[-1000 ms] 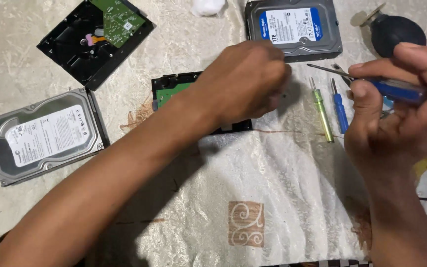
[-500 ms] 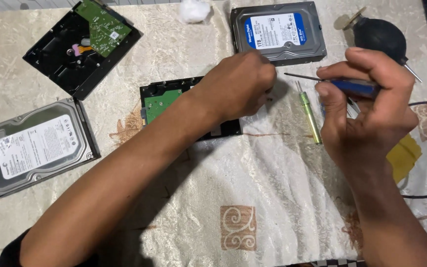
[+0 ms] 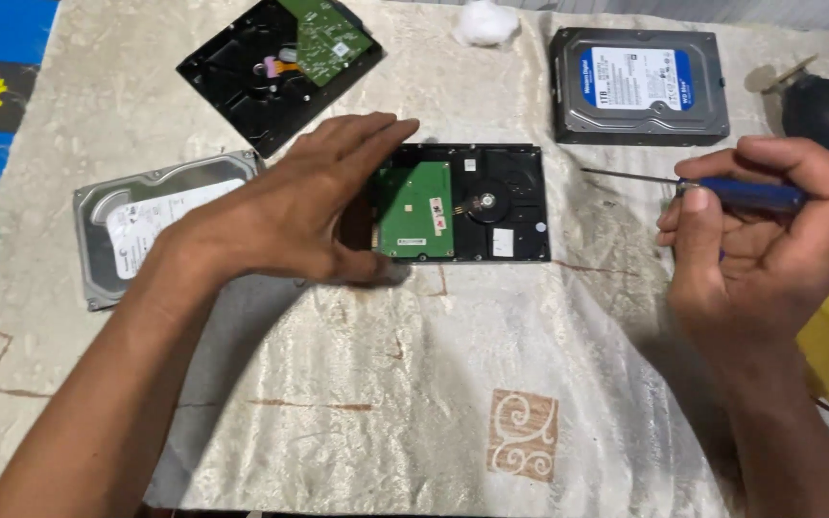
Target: Unscrewing the printed circuit board from a hard drive and cleaning it using a sponge and a toothbrush.
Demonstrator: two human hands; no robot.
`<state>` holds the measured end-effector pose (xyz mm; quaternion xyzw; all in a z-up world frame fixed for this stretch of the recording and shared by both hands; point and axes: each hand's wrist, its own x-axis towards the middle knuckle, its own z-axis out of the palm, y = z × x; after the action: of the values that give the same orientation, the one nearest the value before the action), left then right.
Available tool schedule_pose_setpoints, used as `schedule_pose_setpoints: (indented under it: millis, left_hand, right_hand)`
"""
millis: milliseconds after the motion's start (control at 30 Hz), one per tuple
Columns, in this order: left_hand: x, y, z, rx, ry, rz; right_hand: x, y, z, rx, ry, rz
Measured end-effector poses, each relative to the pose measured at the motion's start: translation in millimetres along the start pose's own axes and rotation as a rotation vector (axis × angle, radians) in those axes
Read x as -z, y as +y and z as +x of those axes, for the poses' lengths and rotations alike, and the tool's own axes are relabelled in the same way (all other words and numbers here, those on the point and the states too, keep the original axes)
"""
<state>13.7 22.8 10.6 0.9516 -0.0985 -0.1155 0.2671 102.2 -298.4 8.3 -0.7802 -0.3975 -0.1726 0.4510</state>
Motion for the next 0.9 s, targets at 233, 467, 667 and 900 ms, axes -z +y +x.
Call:
schedule_pose_setpoints:
  millis: [233, 467, 667, 900]
  left_hand:
    - [-24.1, -3.0, 0.6, -0.019, 0.156, -0.122]
    - [-31.6, 4.1, -9.4, 0.036, 0.144, -0.125]
    - [-34.8, 5.8, -17.7, -0.048, 0.225, -0.219]
    - [-37.6, 0.7, -17.0, -0.085, 0.216, -0.269]
  right_hand:
    - [-22.8, -19.8, 6.2, 0.017, -0.033, 0.17]
    - [-48.7, -45.0, 44.5, 0.341, -0.142, 0.037]
    - [-76.5, -67.8, 63.2, 0.344, -0.222, -0.02]
    - [-94.5, -53.4, 67.9, 0.333, -0.233, -0.019]
